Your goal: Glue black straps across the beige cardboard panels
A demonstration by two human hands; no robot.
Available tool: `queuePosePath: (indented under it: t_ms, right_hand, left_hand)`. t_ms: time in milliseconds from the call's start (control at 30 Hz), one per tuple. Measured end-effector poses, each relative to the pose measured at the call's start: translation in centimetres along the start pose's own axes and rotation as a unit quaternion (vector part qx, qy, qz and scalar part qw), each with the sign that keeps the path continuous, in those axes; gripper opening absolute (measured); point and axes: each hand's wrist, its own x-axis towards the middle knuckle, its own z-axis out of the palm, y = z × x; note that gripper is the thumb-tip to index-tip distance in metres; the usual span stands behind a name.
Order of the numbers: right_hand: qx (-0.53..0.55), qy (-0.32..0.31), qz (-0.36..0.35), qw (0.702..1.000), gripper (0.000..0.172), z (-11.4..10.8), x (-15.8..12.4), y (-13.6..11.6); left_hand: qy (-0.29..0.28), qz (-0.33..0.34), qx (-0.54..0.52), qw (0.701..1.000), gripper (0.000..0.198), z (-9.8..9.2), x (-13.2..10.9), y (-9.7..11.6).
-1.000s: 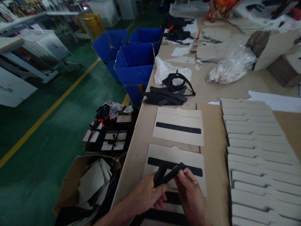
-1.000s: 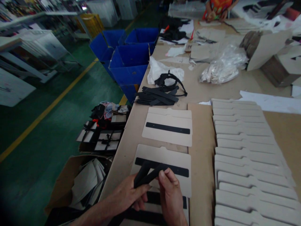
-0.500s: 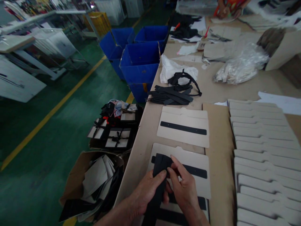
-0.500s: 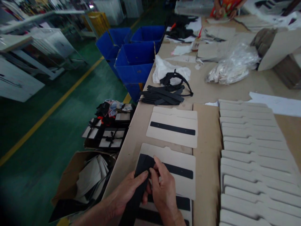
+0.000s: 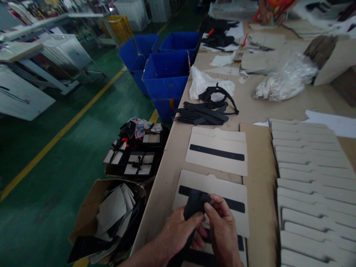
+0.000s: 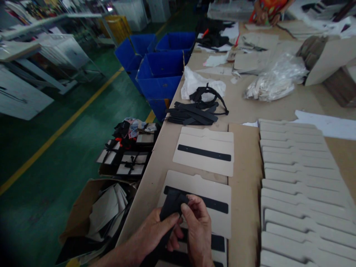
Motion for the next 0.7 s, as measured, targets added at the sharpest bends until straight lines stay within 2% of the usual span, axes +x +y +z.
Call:
queuePosePath:
  t_ms: [67,133,200,267,400,500,567,633,667,700]
  right_hand:
    - [0.097,-0.048,0.102,0.989,0.032,0.4,-0.3,0.3]
    - [0.165,-0.11,0.176,0.964,0.03,0.8,-0.9,0.5]
    - [0.198,-0.12,0.215,0.949,0.026,1.2,-1.3,0.6]
    - [0.208,-0.062,0.202,0.955,0.03,1.2,-1.2,0.4]
    - [0.227,0.083,0.131,0.961,0.036,-0.3,1.5,-1.6]
    - [0.235,0.087,0.078,0.965,0.037,-2.3,4.2,-3.9]
    - [0.161,0.058,0.044,0.984,0.033,-3.1,5.7,-5.1]
    - [-0.015,0.021,0.021,0.999,0.027,-3.1,6.8,-5.8]
    - [-0.123,-0.009,0.007,0.992,0.024,-2.7,7.3,-5.8]
    - [-0.229,-0.049,-0.009,0.972,0.023,-2.1,7.8,-5.7]
  left_hand:
    - [0.001,0.007,0.014,1.0,0.059,0.0,-0.1,-0.3]
    - [0.018,0.027,0.038,0.999,0.056,-0.1,-0.1,-0.5]
    - [0.043,0.041,0.064,0.996,0.051,-0.2,-0.2,-0.6]
    - [0.051,0.038,0.086,0.994,0.041,-0.4,-0.4,-0.6]
    - [0.012,0.008,0.146,0.989,0.025,-1.6,-1.9,-0.1]
    - [-0.019,0.005,0.23,0.973,0.021,-3.3,-3.3,0.5]
    - [-0.029,0.026,0.298,0.954,0.022,-4.5,-3.8,1.1]
    - [-0.004,0.059,0.376,0.925,0.024,-5.3,-3.7,1.8]
    - [0.02,0.075,0.418,0.905,0.023,-5.6,-3.4,2.1]
    - [0.046,0.092,0.461,0.882,0.022,-5.7,-2.9,2.3]
